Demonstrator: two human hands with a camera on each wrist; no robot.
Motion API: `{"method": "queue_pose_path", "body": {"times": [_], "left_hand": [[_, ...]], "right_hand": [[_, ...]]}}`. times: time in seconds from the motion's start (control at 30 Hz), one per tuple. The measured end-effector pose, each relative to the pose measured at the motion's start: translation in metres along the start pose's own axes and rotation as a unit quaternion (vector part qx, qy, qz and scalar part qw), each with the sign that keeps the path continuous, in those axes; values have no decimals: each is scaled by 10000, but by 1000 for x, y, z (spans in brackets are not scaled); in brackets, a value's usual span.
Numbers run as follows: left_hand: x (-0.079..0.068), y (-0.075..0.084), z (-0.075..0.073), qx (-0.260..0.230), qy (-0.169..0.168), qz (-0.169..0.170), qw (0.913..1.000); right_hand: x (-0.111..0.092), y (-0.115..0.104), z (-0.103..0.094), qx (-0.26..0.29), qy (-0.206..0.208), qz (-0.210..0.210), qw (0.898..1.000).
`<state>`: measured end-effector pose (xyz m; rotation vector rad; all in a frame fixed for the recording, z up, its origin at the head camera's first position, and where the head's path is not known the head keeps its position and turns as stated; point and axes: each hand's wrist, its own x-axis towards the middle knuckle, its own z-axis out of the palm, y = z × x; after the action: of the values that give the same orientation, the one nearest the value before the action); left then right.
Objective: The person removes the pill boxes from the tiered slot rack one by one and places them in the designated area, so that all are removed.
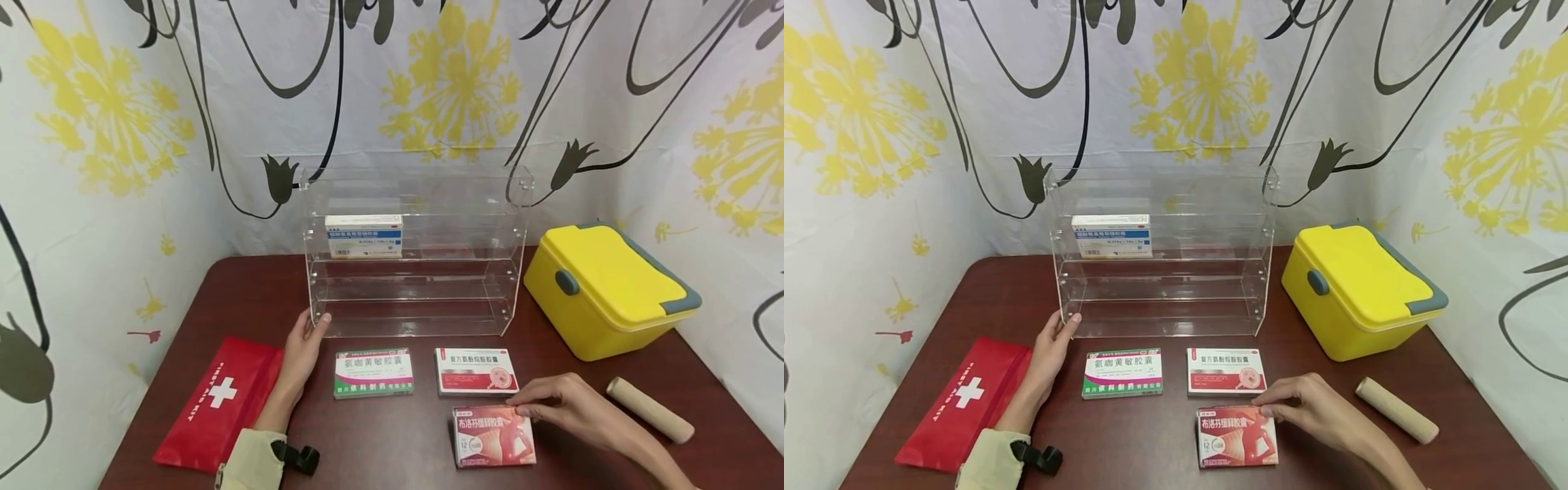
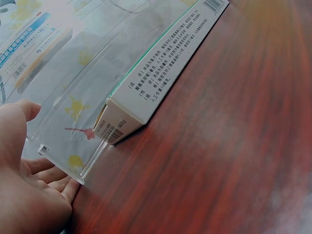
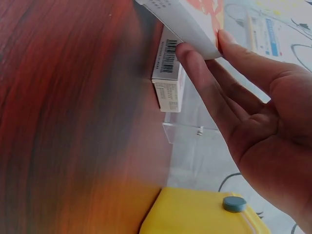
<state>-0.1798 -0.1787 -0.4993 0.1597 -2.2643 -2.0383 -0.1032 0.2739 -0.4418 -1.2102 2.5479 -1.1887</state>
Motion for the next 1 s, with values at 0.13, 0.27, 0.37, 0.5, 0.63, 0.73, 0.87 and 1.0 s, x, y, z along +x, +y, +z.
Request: {"method": "queue_pose_path", "body": {"times": [0.13, 0.27, 0.37, 0.5, 0.63, 0.73, 0.87, 1.0], "left_hand": [[-1, 1, 1, -46, 38, -8, 10000], [0, 0, 1, -95, 28, 9, 9999], [0, 0, 1, -114, 19, 12, 9999], [0, 0, 1, -104, 20, 0, 9999], [0, -1, 1, -84, 24, -4, 10000], [1, -2, 0, -89, 18, 11, 10000], [1, -2, 0, -89, 5, 31, 10000], [1, -2, 0, -88, 4, 37, 10000]], "right_hand": [[3, 6, 4, -117, 91, 208, 9997], [4, 11, 8, 44, 72, 609, 9981], [4, 15, 11, 199, 51, 810, 9965], [4, 17, 14, 319, 63, 1003, 9944], [3, 17, 16, 278, 137, 1149, 9929], [3, 17, 17, 247, 181, 1179, 9926], [4, 16, 18, 255, 187, 1117, 9932], [4, 15, 18, 242, 192, 1034, 9942]]}}
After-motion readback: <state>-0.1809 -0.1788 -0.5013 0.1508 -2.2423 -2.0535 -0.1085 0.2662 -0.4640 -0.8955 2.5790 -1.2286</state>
